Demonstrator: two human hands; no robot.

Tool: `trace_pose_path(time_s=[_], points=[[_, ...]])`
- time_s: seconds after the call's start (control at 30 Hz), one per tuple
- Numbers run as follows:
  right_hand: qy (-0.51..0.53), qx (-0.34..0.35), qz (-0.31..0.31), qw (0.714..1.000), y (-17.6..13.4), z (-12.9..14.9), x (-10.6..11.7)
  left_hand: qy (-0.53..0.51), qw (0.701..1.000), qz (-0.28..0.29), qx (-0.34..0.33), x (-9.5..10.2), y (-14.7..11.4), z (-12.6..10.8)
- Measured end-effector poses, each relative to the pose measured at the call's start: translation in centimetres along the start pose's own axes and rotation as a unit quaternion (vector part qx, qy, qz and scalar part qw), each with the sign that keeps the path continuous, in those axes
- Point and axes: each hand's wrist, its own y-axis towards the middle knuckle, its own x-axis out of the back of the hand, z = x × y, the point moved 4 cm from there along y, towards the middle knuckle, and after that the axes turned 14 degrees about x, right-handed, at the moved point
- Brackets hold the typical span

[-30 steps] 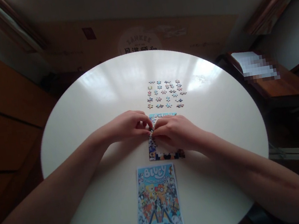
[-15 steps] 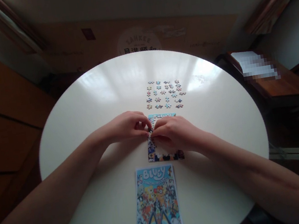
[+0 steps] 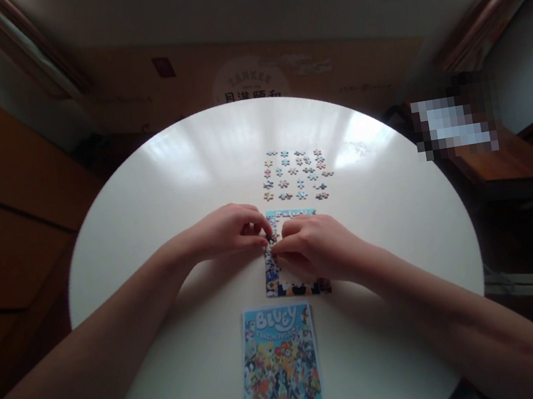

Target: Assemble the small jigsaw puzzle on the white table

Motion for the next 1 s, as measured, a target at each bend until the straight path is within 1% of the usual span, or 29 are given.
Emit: trace_pose_path(time_s=[0.13,0.33,0.5,0.63,0.77,0.9,1.0], points=[[-0.023,0.011,0.015,1.000,-0.03,0.18,0.13,0.006,1.000,-0.007,0.007,0.03,-0.09,-0.05],[-0.011,0.011,0.015,1.000,0.03,0.27,0.14,0.007,1.000,0.001,0.014,0.12,-0.06,-0.07],[-0.008,0.004,0.026,1.000,0.05,0.28,-0.05,0.018,0.999,0.007,0.025,0.15,-0.08,-0.19],[0.002,-0.025,0.036,0.999,0.09,0.22,-0.12,0.020,0.999,0.005,0.036,0.10,-0.07,-0.38],[0.034,-0.057,0.038,0.997,0.17,0.15,-0.26,0.024,0.999,0.006,0.046,-0.04,-0.13,-0.46],[0.048,-0.061,0.026,0.997,0.23,0.08,-0.46,0.025,0.999,0.010,0.032,0.04,-0.25,-0.22],[0.046,-0.063,0.021,0.997,0.32,0.00,-0.56,-0.002,0.999,0.030,0.016,0.26,-0.27,0.28]])
